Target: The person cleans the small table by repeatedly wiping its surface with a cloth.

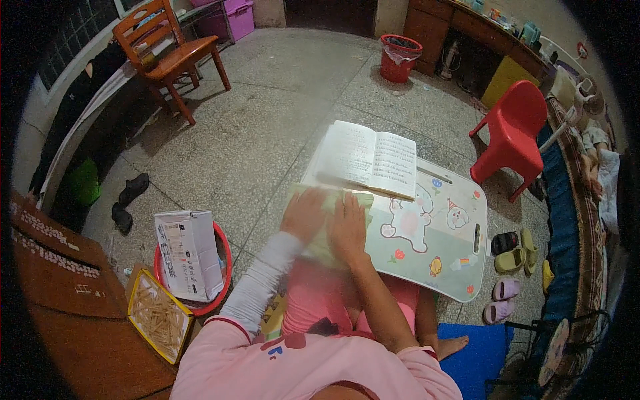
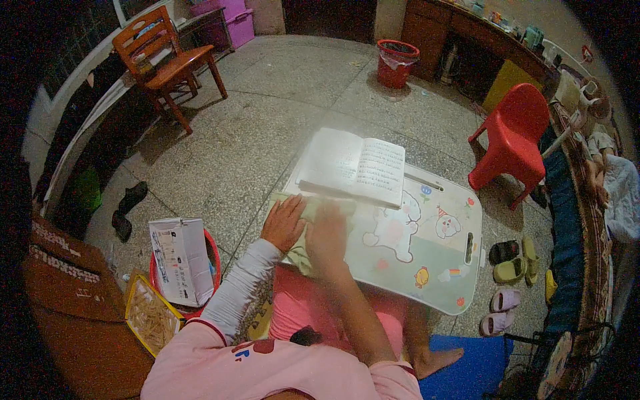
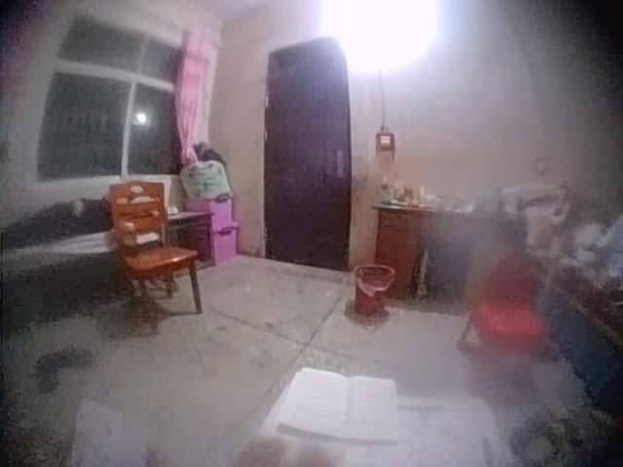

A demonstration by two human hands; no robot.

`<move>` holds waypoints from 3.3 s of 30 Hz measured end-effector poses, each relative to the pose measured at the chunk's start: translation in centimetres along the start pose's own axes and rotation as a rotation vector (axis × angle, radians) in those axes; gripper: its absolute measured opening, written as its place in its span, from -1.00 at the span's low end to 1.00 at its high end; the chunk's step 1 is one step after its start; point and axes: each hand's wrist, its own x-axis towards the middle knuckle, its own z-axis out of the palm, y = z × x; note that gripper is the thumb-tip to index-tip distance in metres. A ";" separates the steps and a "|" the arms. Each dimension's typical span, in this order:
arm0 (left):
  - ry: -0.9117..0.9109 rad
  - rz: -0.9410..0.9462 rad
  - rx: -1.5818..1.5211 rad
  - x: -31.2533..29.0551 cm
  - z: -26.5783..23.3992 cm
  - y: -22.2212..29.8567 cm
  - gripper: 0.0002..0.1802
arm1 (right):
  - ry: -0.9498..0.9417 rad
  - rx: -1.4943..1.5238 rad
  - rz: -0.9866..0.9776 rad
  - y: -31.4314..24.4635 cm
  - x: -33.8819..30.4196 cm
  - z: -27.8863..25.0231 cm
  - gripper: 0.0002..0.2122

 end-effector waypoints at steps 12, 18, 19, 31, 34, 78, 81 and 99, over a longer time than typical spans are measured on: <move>-0.001 -0.132 0.049 -3.9 1.4 3.1 -0.39 | -0.057 0.112 -0.052 0.6 -3.6 -2.6 -0.55; -0.170 -0.069 0.270 -4.0 3.6 5.8 -0.47 | -0.034 0.080 -0.033 4.1 -6.7 -3.2 -0.55; -0.065 0.000 0.234 -4.0 5.2 5.7 -0.49 | 0.030 -0.001 -0.080 4.4 -7.2 -4.1 -0.55; -0.151 0.305 -0.014 -0.1 9.7 17.8 -0.36 | -0.018 -0.203 0.271 12.8 -13.1 -11.3 -0.49; 0.054 0.439 -0.040 0.7 10.5 19.7 -0.37 | 0.047 -0.219 0.319 14.3 -14.2 -12.3 -0.50; -0.094 -0.080 0.111 -3.6 -0.3 0.6 -0.38 | -0.099 0.030 -0.054 -0.4 -2.4 -0.7 -0.52; -0.055 -0.127 0.011 -4.9 1.9 0.7 -0.37 | -0.111 0.025 -0.047 -0.4 -3.5 -1.3 -0.53; -0.012 0.395 -0.026 -1.3 11.1 17.4 -0.39 | 0.097 -0.259 0.237 13.0 -14.5 -10.6 -0.51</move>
